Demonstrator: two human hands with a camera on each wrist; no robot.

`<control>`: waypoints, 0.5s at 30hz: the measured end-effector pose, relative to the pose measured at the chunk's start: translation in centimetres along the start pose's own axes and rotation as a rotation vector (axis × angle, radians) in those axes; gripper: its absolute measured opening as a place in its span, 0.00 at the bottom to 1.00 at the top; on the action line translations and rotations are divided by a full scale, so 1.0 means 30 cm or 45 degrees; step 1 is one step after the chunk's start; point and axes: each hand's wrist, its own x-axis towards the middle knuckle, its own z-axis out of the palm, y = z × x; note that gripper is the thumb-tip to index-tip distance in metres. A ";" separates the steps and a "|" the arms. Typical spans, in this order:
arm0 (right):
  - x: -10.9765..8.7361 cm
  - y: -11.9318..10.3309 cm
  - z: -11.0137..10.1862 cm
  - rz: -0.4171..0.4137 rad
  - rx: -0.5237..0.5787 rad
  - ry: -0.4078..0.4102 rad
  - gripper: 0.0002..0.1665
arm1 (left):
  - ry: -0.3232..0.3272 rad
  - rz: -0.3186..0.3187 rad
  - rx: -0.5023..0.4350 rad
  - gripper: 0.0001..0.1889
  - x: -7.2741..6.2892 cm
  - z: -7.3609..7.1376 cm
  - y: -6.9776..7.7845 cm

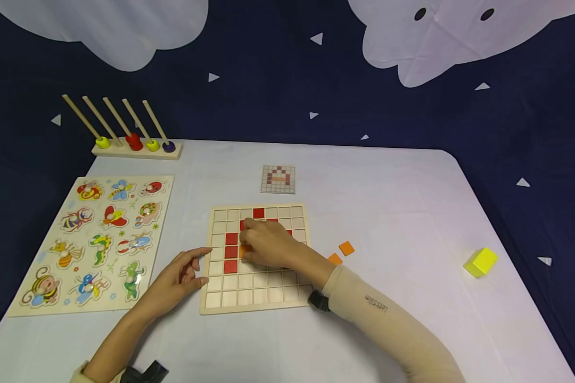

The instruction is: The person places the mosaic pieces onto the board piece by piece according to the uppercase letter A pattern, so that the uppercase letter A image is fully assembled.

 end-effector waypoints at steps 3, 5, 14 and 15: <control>-0.039 0.017 -0.013 0.033 0.031 0.039 0.15 | -0.003 -0.002 0.001 0.30 -0.001 0.002 0.002; -0.076 0.033 -0.026 0.057 0.037 0.061 0.16 | -0.002 -0.003 0.011 0.30 -0.001 0.001 0.001; -0.285 0.140 -0.074 0.225 0.047 0.100 0.18 | -0.013 0.000 0.029 0.30 -0.002 -0.002 -0.008; -0.308 0.151 -0.077 0.238 0.050 0.101 0.18 | -0.014 0.003 0.027 0.30 -0.002 -0.003 -0.008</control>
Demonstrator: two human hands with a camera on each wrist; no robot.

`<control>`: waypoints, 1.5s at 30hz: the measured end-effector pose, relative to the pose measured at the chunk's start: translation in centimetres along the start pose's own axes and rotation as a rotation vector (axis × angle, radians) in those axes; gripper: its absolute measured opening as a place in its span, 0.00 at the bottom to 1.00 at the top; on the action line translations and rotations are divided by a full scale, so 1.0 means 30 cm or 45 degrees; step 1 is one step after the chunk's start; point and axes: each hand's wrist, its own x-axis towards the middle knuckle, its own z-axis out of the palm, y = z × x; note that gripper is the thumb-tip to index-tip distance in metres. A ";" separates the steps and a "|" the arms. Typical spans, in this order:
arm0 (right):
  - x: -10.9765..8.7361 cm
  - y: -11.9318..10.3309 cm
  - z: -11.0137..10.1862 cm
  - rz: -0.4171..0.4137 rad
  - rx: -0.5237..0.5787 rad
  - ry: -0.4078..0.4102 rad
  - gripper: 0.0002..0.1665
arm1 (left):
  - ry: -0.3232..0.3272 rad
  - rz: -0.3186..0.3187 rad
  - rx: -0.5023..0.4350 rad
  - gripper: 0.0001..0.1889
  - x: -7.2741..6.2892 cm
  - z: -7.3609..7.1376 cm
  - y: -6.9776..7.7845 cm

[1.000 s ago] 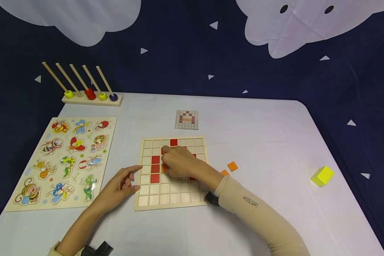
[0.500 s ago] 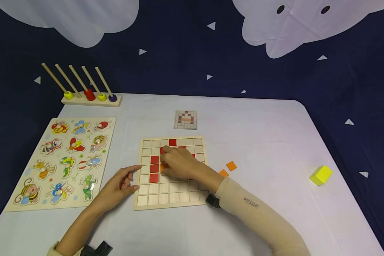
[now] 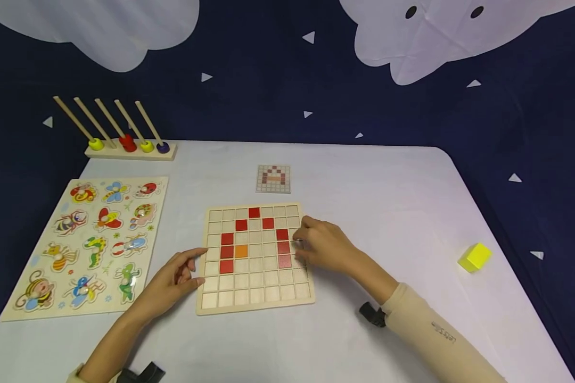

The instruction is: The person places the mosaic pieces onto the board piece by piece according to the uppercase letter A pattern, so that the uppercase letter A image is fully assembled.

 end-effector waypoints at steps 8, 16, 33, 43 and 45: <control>-0.128 0.087 -0.027 0.106 -0.022 -0.035 0.18 | -0.004 0.004 -0.006 0.29 -0.001 -0.005 0.000; -0.198 0.135 0.001 0.064 -0.077 0.022 0.12 | -0.021 -0.001 -0.024 0.29 0.001 -0.003 -0.001; 0.019 0.022 0.016 -0.213 -0.074 0.118 0.13 | 0.004 0.024 -0.014 0.29 -0.003 0.002 0.003; 0.170 -0.087 0.067 -0.293 -0.137 -0.007 0.12 | 0.005 -0.006 -0.031 0.30 -0.002 0.002 -0.004; 0.185 -0.098 0.074 -0.301 -0.149 -0.026 0.11 | 0.005 -0.005 -0.030 0.30 -0.001 0.002 -0.005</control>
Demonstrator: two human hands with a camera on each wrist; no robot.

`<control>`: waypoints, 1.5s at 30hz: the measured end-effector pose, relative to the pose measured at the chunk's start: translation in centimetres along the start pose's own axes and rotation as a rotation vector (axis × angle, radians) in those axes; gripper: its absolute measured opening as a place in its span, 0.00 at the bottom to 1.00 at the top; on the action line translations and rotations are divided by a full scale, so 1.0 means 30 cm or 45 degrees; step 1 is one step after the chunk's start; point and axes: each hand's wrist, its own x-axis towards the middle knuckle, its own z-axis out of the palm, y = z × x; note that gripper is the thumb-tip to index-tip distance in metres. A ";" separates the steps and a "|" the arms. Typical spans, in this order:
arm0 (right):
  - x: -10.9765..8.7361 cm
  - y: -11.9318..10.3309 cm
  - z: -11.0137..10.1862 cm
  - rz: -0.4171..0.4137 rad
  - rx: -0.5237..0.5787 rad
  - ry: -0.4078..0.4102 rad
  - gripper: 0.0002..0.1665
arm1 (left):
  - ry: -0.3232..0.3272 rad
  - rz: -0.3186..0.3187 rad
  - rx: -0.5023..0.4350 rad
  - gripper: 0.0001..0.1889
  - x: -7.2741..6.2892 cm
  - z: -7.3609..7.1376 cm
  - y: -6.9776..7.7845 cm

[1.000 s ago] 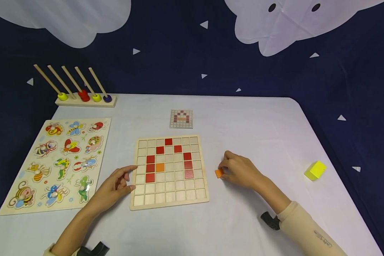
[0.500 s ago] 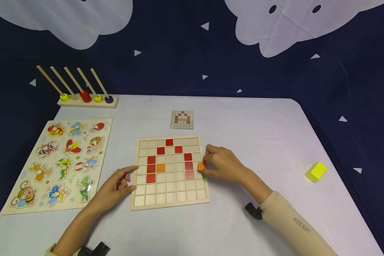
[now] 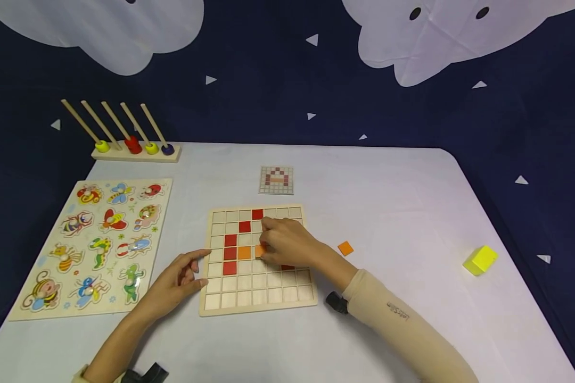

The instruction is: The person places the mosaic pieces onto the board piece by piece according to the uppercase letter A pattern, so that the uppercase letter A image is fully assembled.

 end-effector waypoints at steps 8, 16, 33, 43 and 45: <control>0.023 -0.017 0.011 0.007 -0.045 -0.031 0.10 | 0.001 0.005 0.011 0.30 0.001 0.002 -0.001; 0.039 -0.030 0.012 0.068 0.011 -0.076 0.10 | 0.005 -0.004 0.006 0.30 0.002 0.001 -0.001; -0.247 0.129 -0.093 0.362 0.193 -0.011 0.19 | -0.002 -0.004 0.023 0.30 0.000 -0.002 0.006; -0.426 0.225 -0.099 0.460 0.166 -0.027 0.18 | -0.030 -0.022 -0.032 0.29 -0.003 -0.006 0.016; -0.446 0.236 -0.096 0.469 0.165 -0.023 0.17 | -0.034 -0.023 -0.040 0.29 -0.003 -0.004 0.016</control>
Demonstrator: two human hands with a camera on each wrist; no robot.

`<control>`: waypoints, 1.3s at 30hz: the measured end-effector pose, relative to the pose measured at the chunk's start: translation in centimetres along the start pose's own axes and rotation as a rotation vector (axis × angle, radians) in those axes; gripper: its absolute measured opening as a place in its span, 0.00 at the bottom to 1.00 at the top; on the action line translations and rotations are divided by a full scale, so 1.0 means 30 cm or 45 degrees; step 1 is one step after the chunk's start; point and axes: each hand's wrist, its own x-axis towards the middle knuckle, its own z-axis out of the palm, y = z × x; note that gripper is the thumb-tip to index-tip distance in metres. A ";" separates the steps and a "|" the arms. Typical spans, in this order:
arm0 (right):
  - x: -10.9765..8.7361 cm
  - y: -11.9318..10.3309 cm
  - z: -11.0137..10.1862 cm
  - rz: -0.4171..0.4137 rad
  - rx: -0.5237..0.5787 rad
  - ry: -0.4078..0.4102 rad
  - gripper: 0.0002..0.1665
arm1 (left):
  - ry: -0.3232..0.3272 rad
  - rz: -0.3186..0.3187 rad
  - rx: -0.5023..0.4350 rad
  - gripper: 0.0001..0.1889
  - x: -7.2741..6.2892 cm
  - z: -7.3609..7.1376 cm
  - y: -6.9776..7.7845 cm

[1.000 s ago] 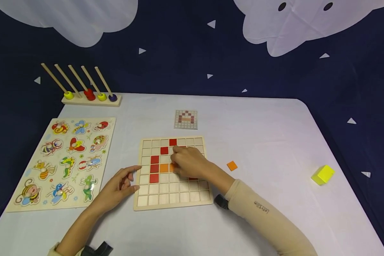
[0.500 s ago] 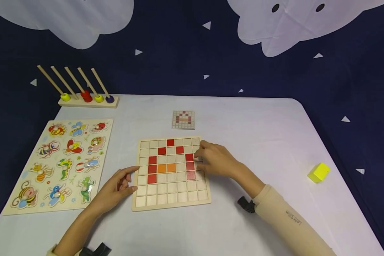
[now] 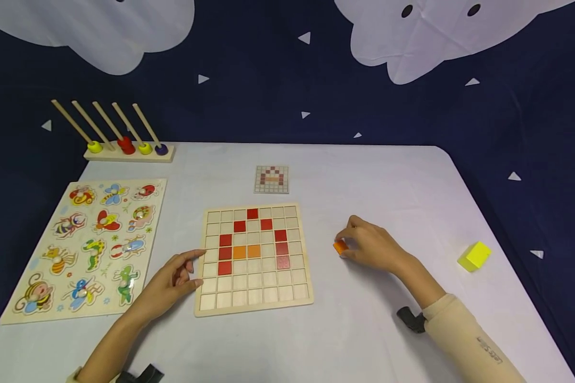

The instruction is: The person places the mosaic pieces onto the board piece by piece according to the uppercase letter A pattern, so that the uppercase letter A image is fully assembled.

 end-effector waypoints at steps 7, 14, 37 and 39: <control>-0.018 0.035 0.021 -0.006 -0.007 0.033 0.16 | -0.004 0.025 0.007 0.29 0.001 0.000 -0.005; -0.017 0.041 0.043 -0.132 -0.058 0.126 0.11 | -0.003 0.029 0.017 0.29 0.004 0.003 -0.007; 0.267 -0.262 0.106 -0.427 -0.049 0.008 0.12 | 0.020 0.044 0.022 0.30 0.013 0.022 -0.010; 0.274 -0.272 0.111 -0.419 -0.086 -0.011 0.13 | 0.015 0.033 0.016 0.30 0.014 0.025 -0.007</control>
